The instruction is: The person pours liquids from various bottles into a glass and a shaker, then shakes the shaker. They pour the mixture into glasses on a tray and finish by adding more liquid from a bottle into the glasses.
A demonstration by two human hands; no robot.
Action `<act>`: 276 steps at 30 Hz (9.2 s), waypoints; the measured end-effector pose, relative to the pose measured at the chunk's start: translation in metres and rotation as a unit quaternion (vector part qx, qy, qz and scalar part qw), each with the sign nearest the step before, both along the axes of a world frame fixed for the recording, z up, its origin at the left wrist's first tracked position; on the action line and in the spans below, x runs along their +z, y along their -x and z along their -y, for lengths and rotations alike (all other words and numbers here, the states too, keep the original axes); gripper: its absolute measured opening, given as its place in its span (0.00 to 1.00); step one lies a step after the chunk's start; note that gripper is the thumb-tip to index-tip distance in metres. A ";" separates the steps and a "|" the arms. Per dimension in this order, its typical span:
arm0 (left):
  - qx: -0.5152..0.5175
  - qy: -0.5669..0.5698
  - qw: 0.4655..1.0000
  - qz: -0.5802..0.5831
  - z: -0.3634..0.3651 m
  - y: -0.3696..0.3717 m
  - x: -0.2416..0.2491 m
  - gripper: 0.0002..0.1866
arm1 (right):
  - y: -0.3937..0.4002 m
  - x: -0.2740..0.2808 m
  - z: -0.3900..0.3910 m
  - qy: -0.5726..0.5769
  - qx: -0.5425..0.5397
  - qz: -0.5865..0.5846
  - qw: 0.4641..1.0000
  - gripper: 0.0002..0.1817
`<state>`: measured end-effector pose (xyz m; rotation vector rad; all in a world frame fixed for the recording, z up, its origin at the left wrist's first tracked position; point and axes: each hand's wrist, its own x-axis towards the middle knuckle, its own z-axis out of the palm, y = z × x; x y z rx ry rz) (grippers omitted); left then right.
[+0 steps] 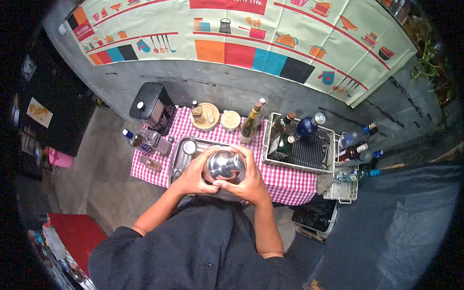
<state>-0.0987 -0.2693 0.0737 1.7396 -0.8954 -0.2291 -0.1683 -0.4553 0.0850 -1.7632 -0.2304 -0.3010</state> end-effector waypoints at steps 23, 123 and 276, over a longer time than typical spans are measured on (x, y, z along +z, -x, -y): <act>0.051 -0.030 0.998 -0.025 -0.036 -0.016 0.023 0.51 | -0.041 0.032 -0.026 -0.072 0.087 -0.101 0.988 0.50; -0.276 0.056 0.936 -0.213 -0.009 -0.033 0.003 0.63 | -0.009 0.006 -0.013 -0.175 0.086 -0.010 0.981 0.46; -0.263 0.152 0.909 -0.286 0.050 -0.027 0.041 0.28 | 0.044 -0.023 -0.040 -0.166 -0.080 -0.087 0.979 0.51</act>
